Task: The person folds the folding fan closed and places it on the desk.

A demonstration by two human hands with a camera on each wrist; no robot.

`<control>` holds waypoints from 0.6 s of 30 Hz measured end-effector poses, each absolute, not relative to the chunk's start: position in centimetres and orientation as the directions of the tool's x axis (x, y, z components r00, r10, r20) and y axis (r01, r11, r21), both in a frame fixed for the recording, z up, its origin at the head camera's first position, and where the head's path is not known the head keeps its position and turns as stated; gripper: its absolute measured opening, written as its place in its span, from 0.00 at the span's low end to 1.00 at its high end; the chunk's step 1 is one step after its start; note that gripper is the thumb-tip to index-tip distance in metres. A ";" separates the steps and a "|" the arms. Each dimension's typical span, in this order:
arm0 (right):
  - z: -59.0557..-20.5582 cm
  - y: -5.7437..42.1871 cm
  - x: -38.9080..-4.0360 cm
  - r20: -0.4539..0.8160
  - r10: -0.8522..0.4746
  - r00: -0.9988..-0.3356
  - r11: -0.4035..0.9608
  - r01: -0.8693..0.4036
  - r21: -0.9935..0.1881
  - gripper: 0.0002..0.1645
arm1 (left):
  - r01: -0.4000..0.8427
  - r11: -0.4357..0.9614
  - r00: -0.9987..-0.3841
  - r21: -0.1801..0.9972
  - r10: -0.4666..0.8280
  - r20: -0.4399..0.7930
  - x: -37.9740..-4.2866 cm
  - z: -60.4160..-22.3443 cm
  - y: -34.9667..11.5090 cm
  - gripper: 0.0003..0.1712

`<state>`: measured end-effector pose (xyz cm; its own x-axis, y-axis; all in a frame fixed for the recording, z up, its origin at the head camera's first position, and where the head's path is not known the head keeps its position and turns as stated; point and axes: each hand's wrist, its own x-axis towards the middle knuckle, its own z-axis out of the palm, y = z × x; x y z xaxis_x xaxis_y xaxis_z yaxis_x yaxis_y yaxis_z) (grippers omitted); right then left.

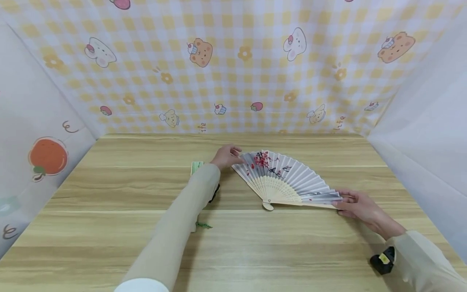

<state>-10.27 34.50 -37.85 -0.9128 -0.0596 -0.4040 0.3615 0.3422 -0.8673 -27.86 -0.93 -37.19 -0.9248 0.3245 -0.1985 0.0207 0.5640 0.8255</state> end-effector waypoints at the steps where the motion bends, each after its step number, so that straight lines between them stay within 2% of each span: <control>1: -37.8 34.5 -10.3 -0.405 -0.058 -0.912 0.342 0.363 -0.867 0.42 | 0.022 0.567 -0.925 0.823 0.323 -0.198 -28.0 -37.3 -1.0 0.25; 18: -38.1 34.4 -10.2 -0.392 -0.044 -0.919 0.311 0.361 -0.879 0.41 | 0.018 0.622 -0.912 0.783 0.331 -0.242 -28.6 -37.7 -1.4 0.24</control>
<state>-10.24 34.44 -38.11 -0.9187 -0.0441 -0.3924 0.3607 0.3105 -0.8795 -28.57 -1.38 -37.67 -0.9122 0.3305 -0.2420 0.0175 0.6217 0.7830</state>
